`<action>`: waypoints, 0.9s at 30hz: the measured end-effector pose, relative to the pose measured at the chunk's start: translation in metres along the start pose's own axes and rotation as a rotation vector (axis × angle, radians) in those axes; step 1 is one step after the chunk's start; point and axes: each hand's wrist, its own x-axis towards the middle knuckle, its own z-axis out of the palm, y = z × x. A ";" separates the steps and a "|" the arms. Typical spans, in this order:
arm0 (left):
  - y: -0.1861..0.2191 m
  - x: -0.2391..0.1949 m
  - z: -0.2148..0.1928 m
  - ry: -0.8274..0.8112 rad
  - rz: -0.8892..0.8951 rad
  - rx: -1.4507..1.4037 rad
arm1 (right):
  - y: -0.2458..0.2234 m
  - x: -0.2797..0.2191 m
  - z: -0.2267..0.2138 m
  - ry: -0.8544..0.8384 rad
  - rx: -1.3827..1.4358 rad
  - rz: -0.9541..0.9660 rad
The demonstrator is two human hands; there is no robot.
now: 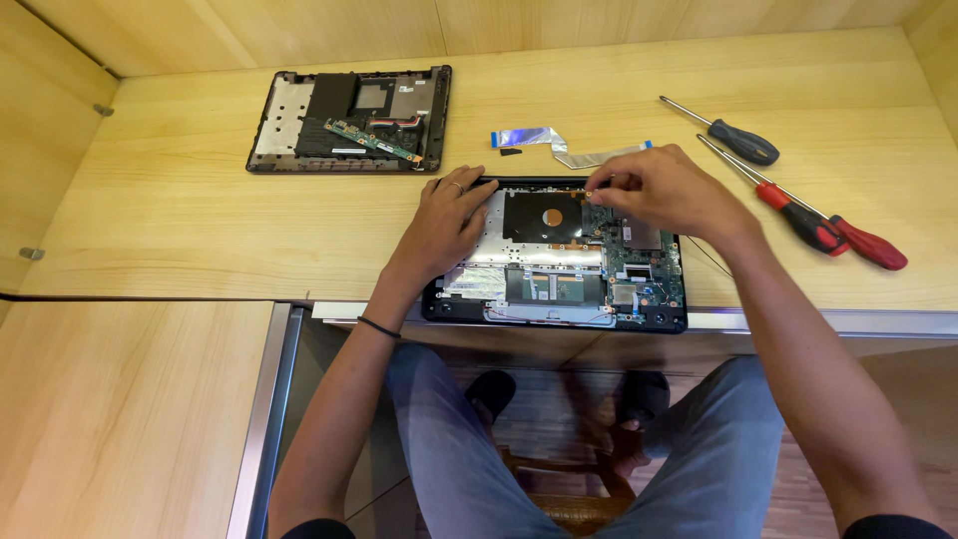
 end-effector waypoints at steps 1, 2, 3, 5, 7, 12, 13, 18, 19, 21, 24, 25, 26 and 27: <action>-0.004 0.000 0.002 0.001 -0.002 0.001 | 0.008 0.012 0.011 -0.001 0.000 -0.002; -0.008 0.000 0.004 0.050 -0.024 -0.095 | 0.015 0.025 0.023 0.119 -0.026 -0.131; -0.013 -0.001 0.006 0.101 -0.044 -0.192 | 0.022 0.037 0.035 0.241 -0.051 -0.260; -0.012 -0.001 0.002 0.140 -0.052 -0.244 | 0.031 0.054 0.052 0.238 -0.104 -0.271; -0.011 -0.001 -0.003 0.181 -0.060 -0.299 | 0.027 0.061 0.059 0.235 -0.159 -0.283; -0.020 0.007 0.001 0.178 -0.058 -0.280 | 0.014 0.064 0.059 0.182 -0.178 -0.211; -0.021 0.008 0.003 0.178 -0.062 -0.282 | 0.015 0.065 0.063 0.178 -0.178 -0.212; -0.018 0.012 0.000 0.216 -0.073 -0.269 | 0.013 0.071 0.070 0.171 -0.140 -0.199; -0.019 0.012 0.002 0.215 -0.075 -0.270 | 0.012 0.069 0.069 0.169 -0.139 -0.198; -0.021 0.010 0.004 0.238 -0.038 -0.303 | 0.009 0.065 0.066 0.164 -0.024 -0.252; -0.018 0.009 0.003 0.223 -0.004 -0.198 | -0.002 0.053 0.058 0.128 0.035 -0.278; -0.017 0.008 0.004 0.224 -0.005 -0.198 | 0.002 0.055 0.059 0.127 0.034 -0.278; -0.016 0.008 0.005 0.220 -0.010 -0.166 | 0.005 0.057 0.059 0.155 -0.012 -0.303; -0.015 0.009 0.005 0.215 -0.014 -0.133 | 0.009 0.058 0.060 0.183 -0.057 -0.327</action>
